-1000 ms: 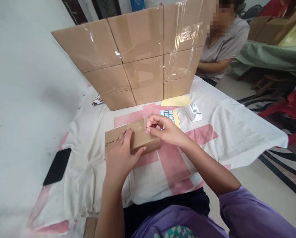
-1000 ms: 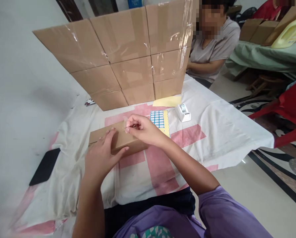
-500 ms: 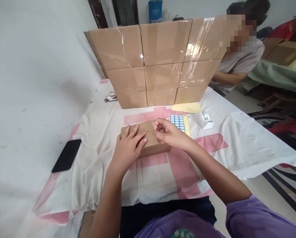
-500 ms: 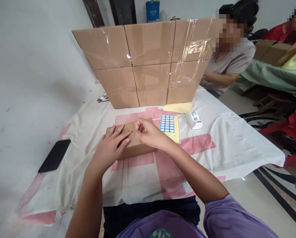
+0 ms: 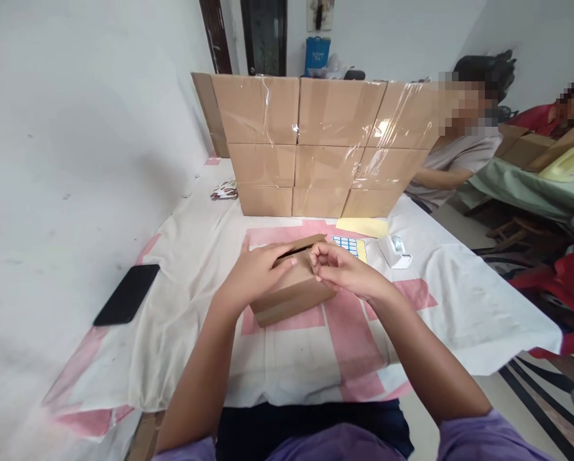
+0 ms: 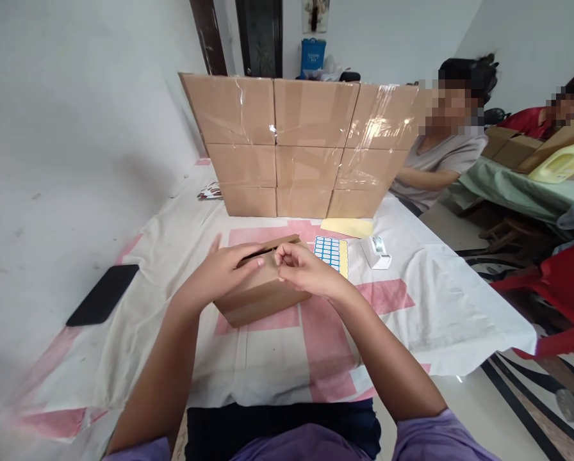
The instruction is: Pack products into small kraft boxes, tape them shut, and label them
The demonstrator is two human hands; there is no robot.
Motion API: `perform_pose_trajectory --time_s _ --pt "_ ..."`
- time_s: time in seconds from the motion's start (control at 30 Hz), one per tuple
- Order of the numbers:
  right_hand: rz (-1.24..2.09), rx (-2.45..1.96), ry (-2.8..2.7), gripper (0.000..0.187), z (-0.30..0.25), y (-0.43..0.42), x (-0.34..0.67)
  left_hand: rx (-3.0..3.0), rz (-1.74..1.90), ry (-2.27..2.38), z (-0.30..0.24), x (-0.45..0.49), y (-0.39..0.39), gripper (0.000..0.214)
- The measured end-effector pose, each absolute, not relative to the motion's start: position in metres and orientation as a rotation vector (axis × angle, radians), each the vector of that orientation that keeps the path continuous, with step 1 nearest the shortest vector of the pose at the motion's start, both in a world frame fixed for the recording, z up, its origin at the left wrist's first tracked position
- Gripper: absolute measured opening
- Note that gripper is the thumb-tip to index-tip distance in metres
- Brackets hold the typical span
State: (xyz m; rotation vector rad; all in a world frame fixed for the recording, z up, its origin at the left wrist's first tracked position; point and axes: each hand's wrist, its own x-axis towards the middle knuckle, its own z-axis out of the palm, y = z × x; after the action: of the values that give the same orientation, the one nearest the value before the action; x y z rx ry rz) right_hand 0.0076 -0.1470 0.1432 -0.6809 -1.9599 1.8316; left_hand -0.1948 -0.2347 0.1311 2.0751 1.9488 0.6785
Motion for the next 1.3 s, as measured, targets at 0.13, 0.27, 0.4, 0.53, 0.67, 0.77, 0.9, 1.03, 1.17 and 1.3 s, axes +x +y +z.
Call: perform_pose_trajectory --time_s 0.13,0.27,0.4,0.53,0.67,0.77,0.9,1.03,1.17,1.3 --pt "1.848 -0.714 -1.940 0.015 0.142 -0.147 0.005 2.139 0.620 1.835 0.117 -0.203 -0.221 0.046" --pt "1.887 -0.811 -1.852 0.014 0.141 -0.146 -0.001 2.165 0.646 1.934 0.109 -0.193 -0.226 0.041" --pt "1.898 -0.855 -1.764 0.014 0.141 -0.142 -0.003 2.052 0.722 2.009 0.109 -0.177 -0.233 0.033" --pt "1.813 -0.857 -1.804 0.014 0.138 -0.130 0.010 1.857 0.869 1.942 0.113 -0.150 -0.244 0.035" --pt "1.869 -0.773 -1.853 0.010 0.134 -0.121 0.026 1.652 1.006 1.757 0.124 -0.143 -0.247 0.031" --pt "1.849 -0.751 -1.874 0.008 0.131 -0.120 0.030 1.536 1.066 1.511 0.126 -0.153 -0.232 0.029" --pt "1.826 -0.785 -1.852 0.011 0.131 -0.123 0.025 1.511 1.253 1.416 0.117 -0.159 -0.207 0.034" --pt "1.787 -0.784 -1.920 0.008 0.133 -0.125 0.019 1.593 1.241 1.397 0.109 -0.158 -0.200 0.017" --pt "1.732 -0.832 -1.953 0.007 0.132 -0.127 0.020 1.529 1.262 1.377 0.112 -0.158 -0.205 0.016" --pt "1.582 -0.943 -1.972 0.007 0.130 -0.135 0.021 1.530 1.273 1.389 0.116 -0.157 -0.207 0.016"
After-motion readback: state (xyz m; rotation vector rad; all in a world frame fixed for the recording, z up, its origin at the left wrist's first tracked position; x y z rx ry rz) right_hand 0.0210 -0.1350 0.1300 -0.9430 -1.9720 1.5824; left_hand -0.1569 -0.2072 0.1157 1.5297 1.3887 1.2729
